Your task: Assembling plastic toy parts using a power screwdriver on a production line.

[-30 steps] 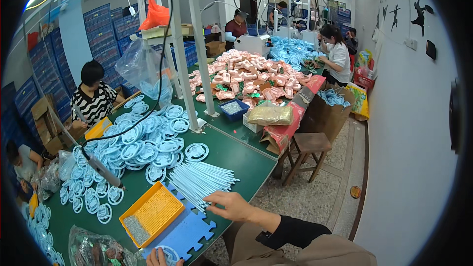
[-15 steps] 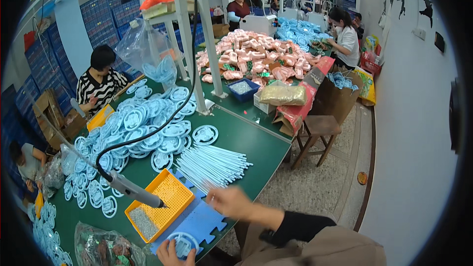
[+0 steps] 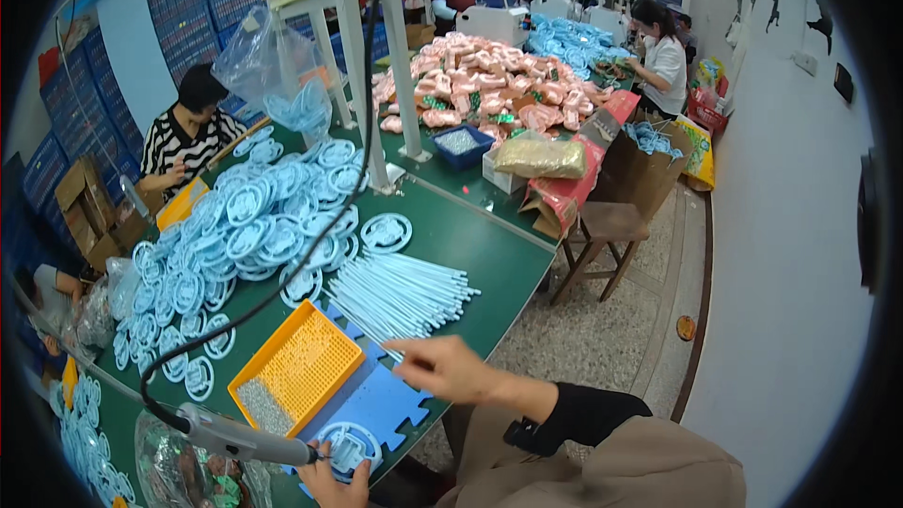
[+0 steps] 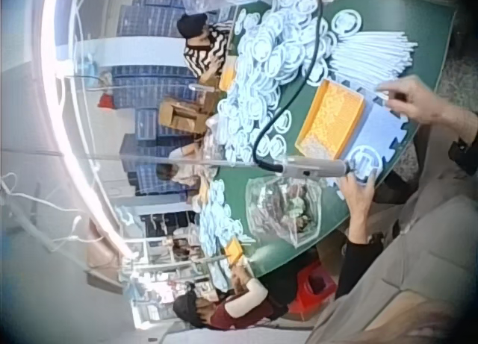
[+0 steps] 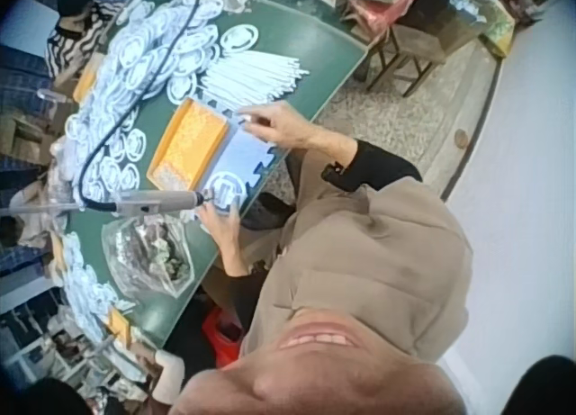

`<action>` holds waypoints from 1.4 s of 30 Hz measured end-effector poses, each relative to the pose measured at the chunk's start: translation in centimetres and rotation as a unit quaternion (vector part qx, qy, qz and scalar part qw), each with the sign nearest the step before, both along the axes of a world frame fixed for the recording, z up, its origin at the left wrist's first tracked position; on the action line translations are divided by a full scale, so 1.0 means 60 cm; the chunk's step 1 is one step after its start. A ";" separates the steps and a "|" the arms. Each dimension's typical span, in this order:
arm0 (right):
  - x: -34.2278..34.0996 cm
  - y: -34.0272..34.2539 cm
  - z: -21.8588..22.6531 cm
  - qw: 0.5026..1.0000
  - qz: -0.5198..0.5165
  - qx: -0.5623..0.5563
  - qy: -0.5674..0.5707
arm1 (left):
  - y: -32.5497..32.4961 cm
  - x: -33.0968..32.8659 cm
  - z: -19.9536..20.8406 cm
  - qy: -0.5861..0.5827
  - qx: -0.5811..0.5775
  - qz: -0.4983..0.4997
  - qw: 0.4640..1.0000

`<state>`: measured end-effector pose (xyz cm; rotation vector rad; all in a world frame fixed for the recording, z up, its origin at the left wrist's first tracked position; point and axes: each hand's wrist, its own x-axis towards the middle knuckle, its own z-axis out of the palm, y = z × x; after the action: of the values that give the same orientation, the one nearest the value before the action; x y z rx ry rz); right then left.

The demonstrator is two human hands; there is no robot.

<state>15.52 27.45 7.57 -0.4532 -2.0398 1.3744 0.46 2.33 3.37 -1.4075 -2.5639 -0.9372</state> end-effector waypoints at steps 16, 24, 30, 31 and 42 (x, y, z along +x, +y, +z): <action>-0.090 -0.167 -0.067 0.863 0.341 -0.372 -0.003 | -0.048 0.057 0.056 -0.134 0.249 0.013 0.959; -0.103 -0.127 -0.074 0.957 0.275 -0.090 0.004 | -0.064 0.019 0.044 -0.277 0.180 0.010 0.944; -0.046 0.002 -0.002 0.999 -0.033 0.024 0.002 | -0.035 -0.011 -0.005 0.130 -0.024 -0.123 0.984; -0.038 0.048 0.033 0.981 -0.140 0.120 0.054 | -0.035 -0.008 -0.006 0.127 -0.025 -0.127 0.983; -0.006 0.027 -0.005 0.997 -0.066 0.041 0.002 | -0.040 0.006 -0.015 -0.009 0.016 -0.021 1.000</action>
<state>15.16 29.05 7.25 -0.5386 -2.0182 1.2071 0.81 -0.09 2.49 -1.4567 -2.5297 -0.9953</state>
